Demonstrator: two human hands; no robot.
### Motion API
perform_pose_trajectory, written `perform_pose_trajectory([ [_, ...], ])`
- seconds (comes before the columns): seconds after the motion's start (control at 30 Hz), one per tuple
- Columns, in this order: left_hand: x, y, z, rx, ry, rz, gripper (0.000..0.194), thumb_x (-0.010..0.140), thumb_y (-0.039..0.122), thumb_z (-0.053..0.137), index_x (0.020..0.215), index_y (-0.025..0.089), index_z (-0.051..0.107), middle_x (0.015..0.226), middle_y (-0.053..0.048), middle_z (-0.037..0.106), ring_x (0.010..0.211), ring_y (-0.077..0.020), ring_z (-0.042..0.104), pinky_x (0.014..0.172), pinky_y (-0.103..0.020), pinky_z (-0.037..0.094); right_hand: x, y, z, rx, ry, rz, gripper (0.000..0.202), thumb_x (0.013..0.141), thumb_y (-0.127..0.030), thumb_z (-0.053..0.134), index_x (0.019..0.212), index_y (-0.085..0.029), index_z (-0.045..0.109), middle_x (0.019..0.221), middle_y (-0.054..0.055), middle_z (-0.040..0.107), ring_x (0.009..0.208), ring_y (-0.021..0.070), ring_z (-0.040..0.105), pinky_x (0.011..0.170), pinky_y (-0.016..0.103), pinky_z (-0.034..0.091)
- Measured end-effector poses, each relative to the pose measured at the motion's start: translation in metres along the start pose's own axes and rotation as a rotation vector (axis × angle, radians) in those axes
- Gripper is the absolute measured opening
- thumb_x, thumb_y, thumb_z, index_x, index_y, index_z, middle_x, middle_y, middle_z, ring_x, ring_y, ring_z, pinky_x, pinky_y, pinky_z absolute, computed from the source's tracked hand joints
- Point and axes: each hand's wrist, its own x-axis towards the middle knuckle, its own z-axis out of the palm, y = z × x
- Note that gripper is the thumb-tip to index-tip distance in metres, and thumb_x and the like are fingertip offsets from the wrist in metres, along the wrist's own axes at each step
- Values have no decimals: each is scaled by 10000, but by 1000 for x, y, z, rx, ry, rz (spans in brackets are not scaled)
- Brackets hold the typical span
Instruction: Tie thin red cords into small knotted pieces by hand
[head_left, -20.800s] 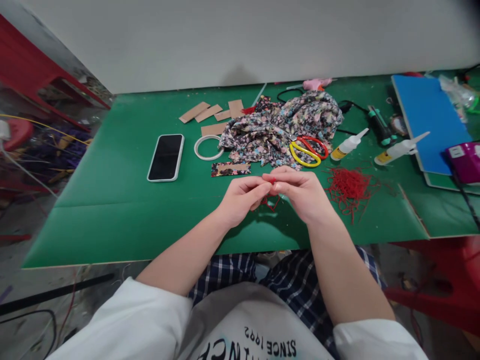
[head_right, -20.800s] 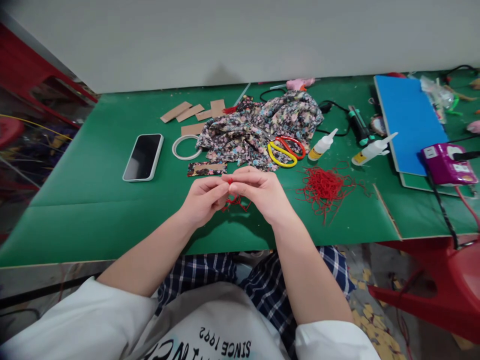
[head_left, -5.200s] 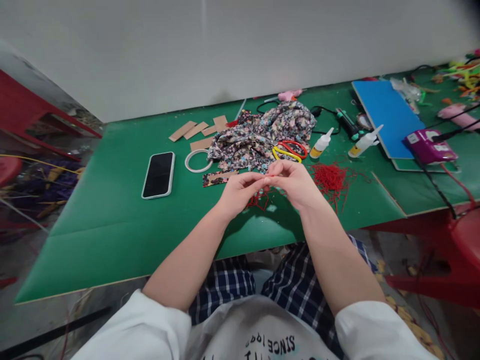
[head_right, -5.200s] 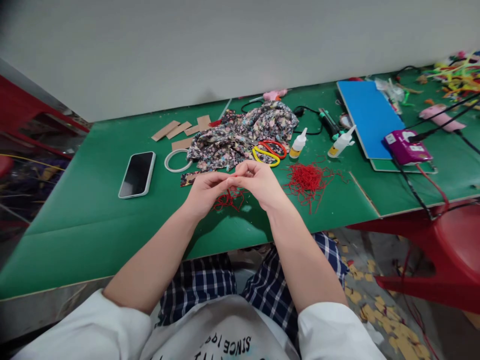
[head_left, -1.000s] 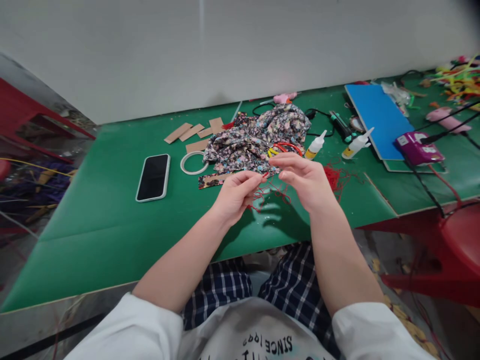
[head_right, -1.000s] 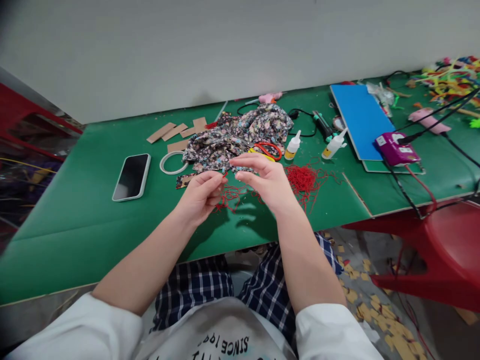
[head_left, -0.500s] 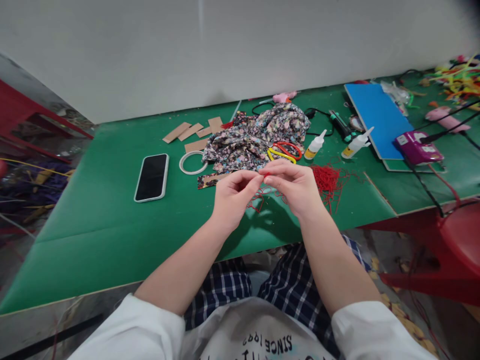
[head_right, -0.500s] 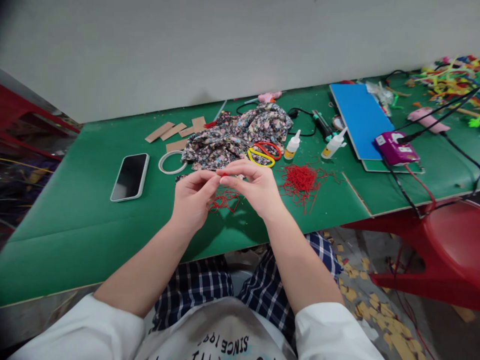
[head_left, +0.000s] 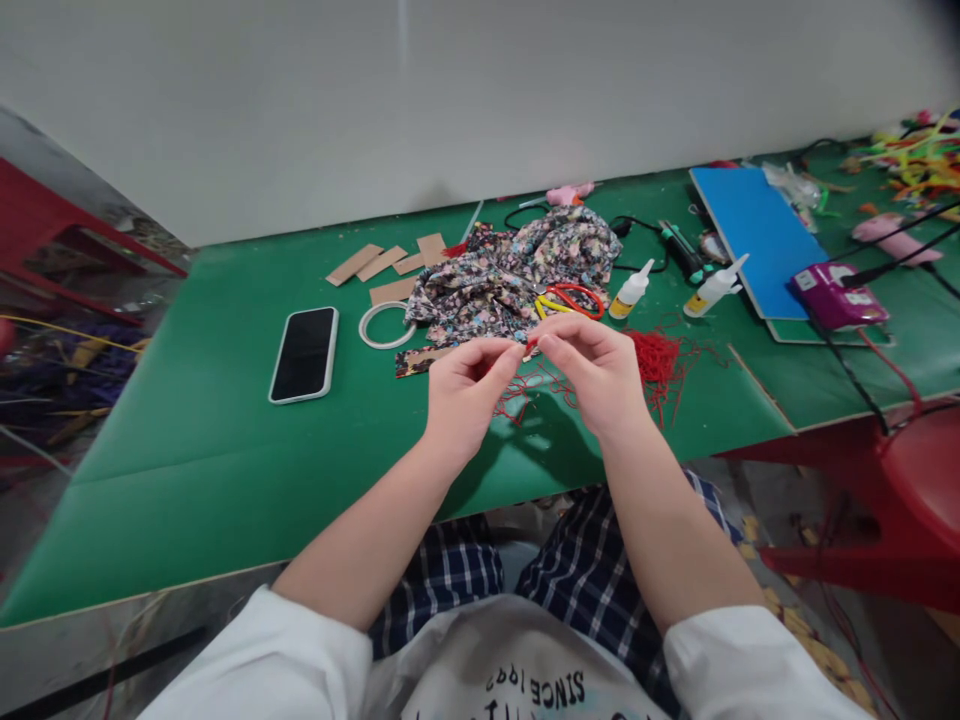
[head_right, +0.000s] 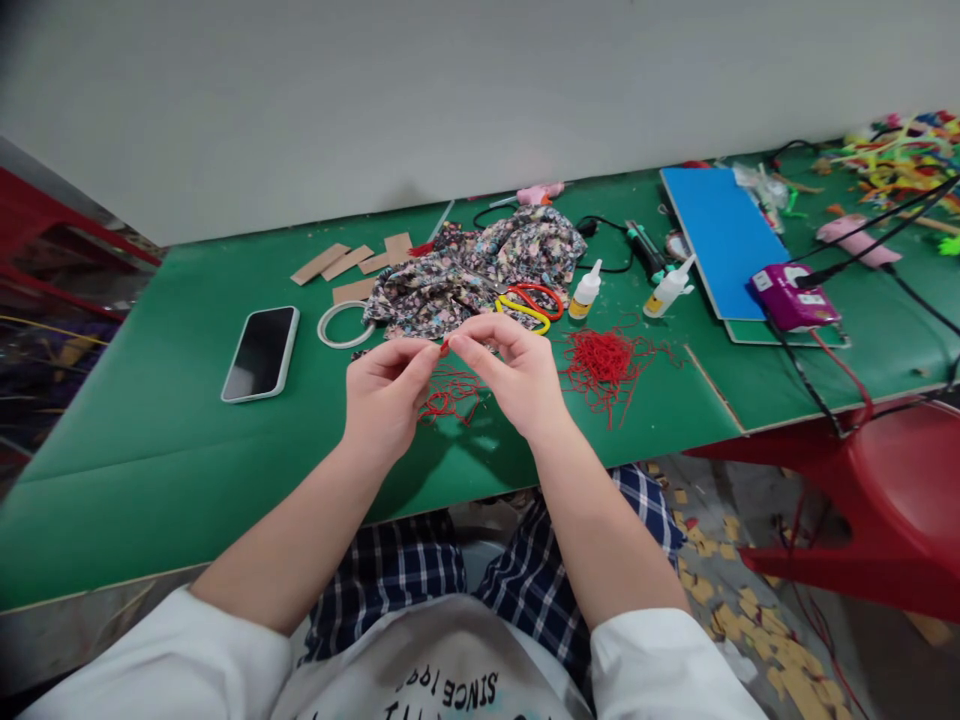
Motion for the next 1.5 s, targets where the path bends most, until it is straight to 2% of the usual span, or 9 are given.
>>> perform_pose_trajectory([
  [0.13, 0, 0, 1, -34, 20, -18, 156, 694, 341, 736, 714, 190, 705, 598, 27, 615, 495, -48, 466, 498, -172, 408, 0, 2, 0, -35, 2, 12, 76, 772, -294, 671, 755, -220, 679, 768, -17, 665, 758, 115, 605, 731, 274, 497],
  [0.33, 1, 0, 2, -83, 73, -41, 154, 682, 339, 744, 723, 196, 706, 606, 29, 620, 504, -52, 481, 510, -177, 417, -1, 0, -2, -77, -9, 6, 74, 780, -279, 657, 739, -217, 656, 763, -14, 647, 759, 121, 595, 754, 291, 490],
  [0.5, 0, -1, 1, 42, 77, 24, 170, 701, 349, 723, 727, 182, 703, 583, 27, 599, 465, -48, 423, 452, -173, 355, -1, -8, -2, -138, -20, 42, 69, 793, -280, 635, 801, -226, 677, 852, 8, 679, 853, 146, 621, 845, 332, 495],
  [0.63, -1, -1, 1, 202, 75, 136, 172, 721, 342, 703, 714, 171, 707, 584, 16, 592, 505, -62, 441, 473, -178, 358, -1, -9, -2, -89, -43, 90, 91, 792, -293, 632, 816, -227, 690, 837, 2, 695, 815, 138, 635, 805, 317, 511],
  [0.73, -1, -1, 0, 260, 65, 170, 177, 734, 346, 691, 716, 171, 708, 571, 17, 573, 521, -70, 451, 486, -183, 361, -1, -7, -1, -74, -43, 101, 65, 763, -274, 660, 787, -220, 688, 801, -4, 691, 781, 132, 630, 772, 309, 512],
  [1.07, -2, -1, 0, 267, 43, 150, 163, 744, 336, 685, 733, 175, 708, 590, 15, 579, 536, -71, 456, 502, -185, 368, -1, -5, 0, -68, -18, 95, 42, 746, -256, 658, 750, -214, 658, 759, -11, 669, 741, 127, 617, 739, 305, 507],
  [1.5, -2, -2, 3, 131, 38, 68, 167, 708, 342, 719, 751, 181, 719, 617, 9, 634, 510, -61, 470, 469, -172, 370, -1, -2, 2, -22, 27, 93, 30, 753, -239, 641, 740, -217, 627, 738, -25, 645, 695, 106, 598, 684, 265, 509],
])
